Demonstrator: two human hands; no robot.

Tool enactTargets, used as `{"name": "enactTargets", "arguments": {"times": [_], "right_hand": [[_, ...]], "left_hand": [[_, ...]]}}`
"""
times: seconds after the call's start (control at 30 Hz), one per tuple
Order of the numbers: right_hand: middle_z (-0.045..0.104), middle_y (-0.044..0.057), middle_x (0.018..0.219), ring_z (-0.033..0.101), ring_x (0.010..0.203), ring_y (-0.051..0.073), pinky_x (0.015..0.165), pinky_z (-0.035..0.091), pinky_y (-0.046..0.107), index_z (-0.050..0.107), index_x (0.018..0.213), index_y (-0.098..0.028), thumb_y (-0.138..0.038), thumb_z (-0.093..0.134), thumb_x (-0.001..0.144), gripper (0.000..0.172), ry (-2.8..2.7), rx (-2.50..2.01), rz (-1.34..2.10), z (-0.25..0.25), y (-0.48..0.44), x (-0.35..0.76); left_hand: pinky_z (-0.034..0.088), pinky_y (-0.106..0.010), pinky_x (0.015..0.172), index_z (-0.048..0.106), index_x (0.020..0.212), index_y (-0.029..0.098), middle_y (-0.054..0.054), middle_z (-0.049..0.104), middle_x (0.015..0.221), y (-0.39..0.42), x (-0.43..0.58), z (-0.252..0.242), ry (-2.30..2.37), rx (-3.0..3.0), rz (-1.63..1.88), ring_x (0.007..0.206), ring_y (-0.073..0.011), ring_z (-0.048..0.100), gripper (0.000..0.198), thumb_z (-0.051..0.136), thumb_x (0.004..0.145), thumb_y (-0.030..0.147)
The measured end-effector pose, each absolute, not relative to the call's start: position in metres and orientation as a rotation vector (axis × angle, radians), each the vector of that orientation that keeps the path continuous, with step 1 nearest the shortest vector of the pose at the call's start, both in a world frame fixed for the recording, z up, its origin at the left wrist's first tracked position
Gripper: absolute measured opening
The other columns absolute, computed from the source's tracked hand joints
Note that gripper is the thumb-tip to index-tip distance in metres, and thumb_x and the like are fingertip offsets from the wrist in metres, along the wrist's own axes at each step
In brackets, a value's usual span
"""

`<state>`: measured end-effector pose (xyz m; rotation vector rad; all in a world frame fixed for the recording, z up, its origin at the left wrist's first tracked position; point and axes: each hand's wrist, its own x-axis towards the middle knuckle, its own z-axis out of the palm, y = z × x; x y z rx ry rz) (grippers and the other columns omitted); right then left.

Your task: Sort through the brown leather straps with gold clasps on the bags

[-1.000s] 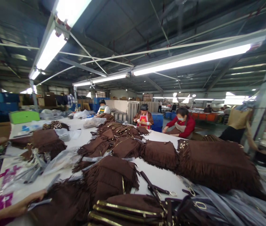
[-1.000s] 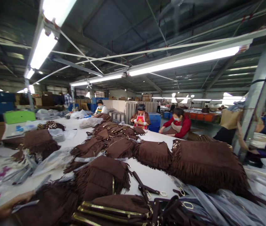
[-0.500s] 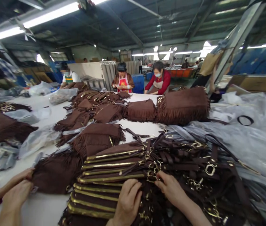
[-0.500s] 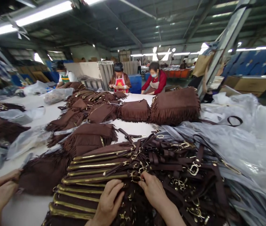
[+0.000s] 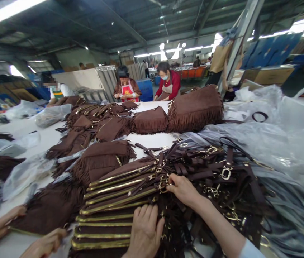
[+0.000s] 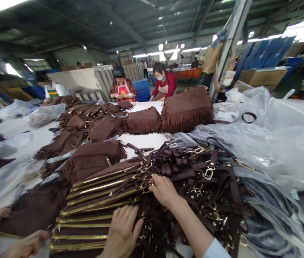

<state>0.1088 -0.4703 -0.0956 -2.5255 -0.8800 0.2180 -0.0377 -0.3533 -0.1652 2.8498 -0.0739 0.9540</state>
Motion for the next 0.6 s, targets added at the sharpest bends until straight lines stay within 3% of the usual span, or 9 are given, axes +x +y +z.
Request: {"name": "enactTargets", "arguments": {"times": [0.1,0.23,0.37,0.47,0.6], "right_hand": [[0.061,-0.001,0.07,0.057,0.068,0.015,0.057,0.031,0.023,0.056,0.078,-0.02,-0.023,0.058,0.075,0.005,-0.913,-2.567,0.167,-0.099,-0.472,0.111],[0.059,0.005,0.089,0.055,0.084,0.019,0.07,0.036,0.029,0.056,0.086,-0.018,-0.015,0.056,0.077,0.009,-0.94,-2.616,0.025,-0.101,-0.482,0.105],[0.058,0.005,0.092,0.053,0.087,0.018,0.077,0.039,0.031,0.053,0.087,-0.018,-0.016,0.045,0.084,0.009,-0.884,-2.463,-0.324,-0.117,-0.515,0.081],[0.058,0.005,0.086,0.055,0.083,0.016,0.076,0.044,0.029,0.051,0.088,-0.02,-0.017,0.043,0.086,0.009,-0.748,-2.282,-0.584,-0.151,-0.556,0.046],[0.061,0.008,0.09,0.058,0.09,0.019,0.079,0.047,0.031,0.051,0.096,-0.02,-0.02,0.045,0.085,0.012,-0.411,-2.443,-0.644,-0.222,-0.625,-0.008]], "left_hand": [[0.043,-0.038,0.071,0.053,0.099,0.015,-0.009,0.061,0.086,-0.356,-0.033,-0.158,-0.059,2.881,0.874,0.079,-0.0225,0.055,0.024,0.048,0.08,0.029],[0.042,-0.034,0.065,0.053,0.105,0.016,-0.008,0.061,0.084,-0.357,-0.026,-0.156,-0.047,2.971,0.778,0.075,-0.0211,0.054,0.028,0.047,0.079,0.023],[0.038,-0.034,0.061,0.06,0.096,0.017,-0.005,0.059,0.072,-0.362,-0.019,-0.159,-0.02,3.137,0.723,0.068,-0.0217,0.053,0.023,0.052,0.076,0.024],[0.036,-0.035,0.059,0.063,0.09,0.014,-0.006,0.057,0.067,-0.365,-0.018,-0.163,-0.055,3.254,0.808,0.064,-0.0219,0.052,0.019,0.049,0.079,0.022],[0.035,-0.034,0.06,0.063,0.091,0.011,-0.007,0.056,0.066,-0.363,-0.018,-0.166,-0.194,3.305,0.873,0.063,-0.0214,0.051,0.023,0.045,0.082,0.022]]}}
